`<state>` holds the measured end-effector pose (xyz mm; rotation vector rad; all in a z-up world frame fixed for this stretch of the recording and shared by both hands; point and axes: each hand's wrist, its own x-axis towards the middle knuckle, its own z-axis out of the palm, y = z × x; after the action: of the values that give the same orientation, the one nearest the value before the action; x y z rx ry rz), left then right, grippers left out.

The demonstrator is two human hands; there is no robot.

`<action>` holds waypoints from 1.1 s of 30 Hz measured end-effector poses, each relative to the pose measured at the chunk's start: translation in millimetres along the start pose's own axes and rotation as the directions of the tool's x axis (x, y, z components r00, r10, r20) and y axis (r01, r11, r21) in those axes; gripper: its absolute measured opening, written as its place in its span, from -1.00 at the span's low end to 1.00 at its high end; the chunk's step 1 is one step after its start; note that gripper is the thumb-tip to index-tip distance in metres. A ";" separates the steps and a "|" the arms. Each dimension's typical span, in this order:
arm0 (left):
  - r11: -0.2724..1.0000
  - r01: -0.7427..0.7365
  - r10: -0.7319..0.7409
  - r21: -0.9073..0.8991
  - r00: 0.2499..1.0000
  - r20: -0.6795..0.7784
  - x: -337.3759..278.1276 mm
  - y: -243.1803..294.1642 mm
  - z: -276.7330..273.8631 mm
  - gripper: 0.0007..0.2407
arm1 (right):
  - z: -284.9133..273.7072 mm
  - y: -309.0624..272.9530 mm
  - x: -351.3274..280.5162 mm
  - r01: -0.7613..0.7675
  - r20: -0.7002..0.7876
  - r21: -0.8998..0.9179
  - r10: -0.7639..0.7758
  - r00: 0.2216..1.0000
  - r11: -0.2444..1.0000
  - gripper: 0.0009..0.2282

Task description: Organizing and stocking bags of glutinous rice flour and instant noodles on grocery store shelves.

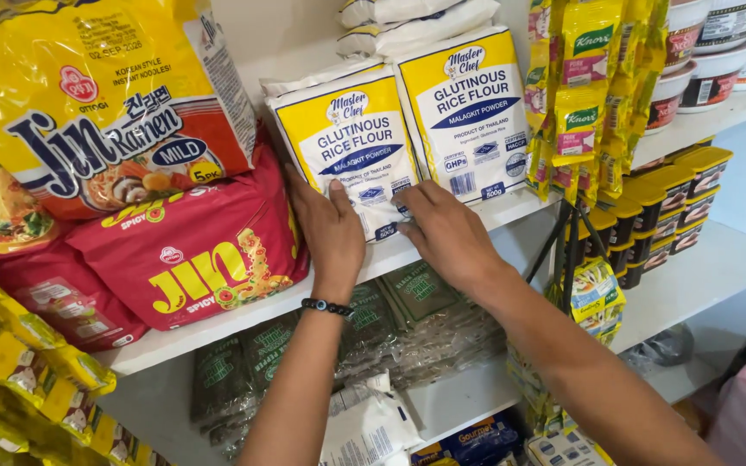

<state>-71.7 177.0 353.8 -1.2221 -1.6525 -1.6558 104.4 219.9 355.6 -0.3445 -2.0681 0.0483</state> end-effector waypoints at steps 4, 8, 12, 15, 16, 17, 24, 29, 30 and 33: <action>0.996 0.049 -0.042 -0.076 0.995 0.085 9.2 -14.4 7.1 -0.41 | 1.6 0.9 10.5 -0.051 0.074 0.033 0.049 0.996 0.998 -0.68; 0.984 0.107 -0.089 -0.140 0.988 0.127 9.6 -7.5 1.4 -0.41 | 3.7 -1.9 19.5 -0.101 0.110 0.033 0.097 0.989 0.994 -0.66; 0.985 0.068 -0.052 -0.156 0.993 0.107 -0.5 -2.2 -3.0 -0.43 | 8.6 0.0 20.3 -0.106 0.112 -0.001 0.105 0.988 0.994 -0.70; 0.990 -0.035 0.040 -0.138 0.999 0.034 -8.3 17.3 -15.4 -0.34 | 9.4 0.7 18.0 -0.116 0.116 -0.012 0.117 0.986 0.993 -0.69; 0.990 -0.048 0.055 -0.135 0.997 0.051 -8.4 23.8 -19.5 -0.28 | 8.5 0.6 17.7 -0.092 0.097 -0.005 0.093 0.991 0.996 -0.68; 0.990 -0.061 0.070 -0.131 0.995 0.068 -8.4 30.3 -23.9 -0.21 | 7.7 0.1 17.4 -0.069 0.077 0.002 0.068 0.995 0.998 -0.66; 0.954 -0.054 0.117 -0.294 0.972 0.202 -4.3 13.0 -29.1 -0.02 | 5.5 1.9 16.6 -0.073 0.087 0.022 0.071 0.994 0.997 -0.69; 0.964 -0.108 0.169 -0.242 0.954 0.247 -5.2 3.6 -29.3 0.05 | 8.0 3.2 16.0 -0.079 0.079 -0.004 0.079 0.994 0.997 -0.68; 0.965 -0.106 0.167 -0.242 0.954 0.248 -6.7 7.2 -30.2 0.05 | 5.9 1.3 13.5 -0.080 0.081 -0.004 0.080 0.993 0.997 -0.68; 0.986 -0.099 0.124 -0.134 0.972 0.201 -8.5 15.5 -33.7 0.07 | 0.3 -6.2 8.4 -0.044 0.048 0.017 0.043 0.998 0.999 -0.75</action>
<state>-62.7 140.4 359.2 -1.5677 -1.5869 -1.6267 98.9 216.2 363.7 -0.3804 -2.1059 0.1016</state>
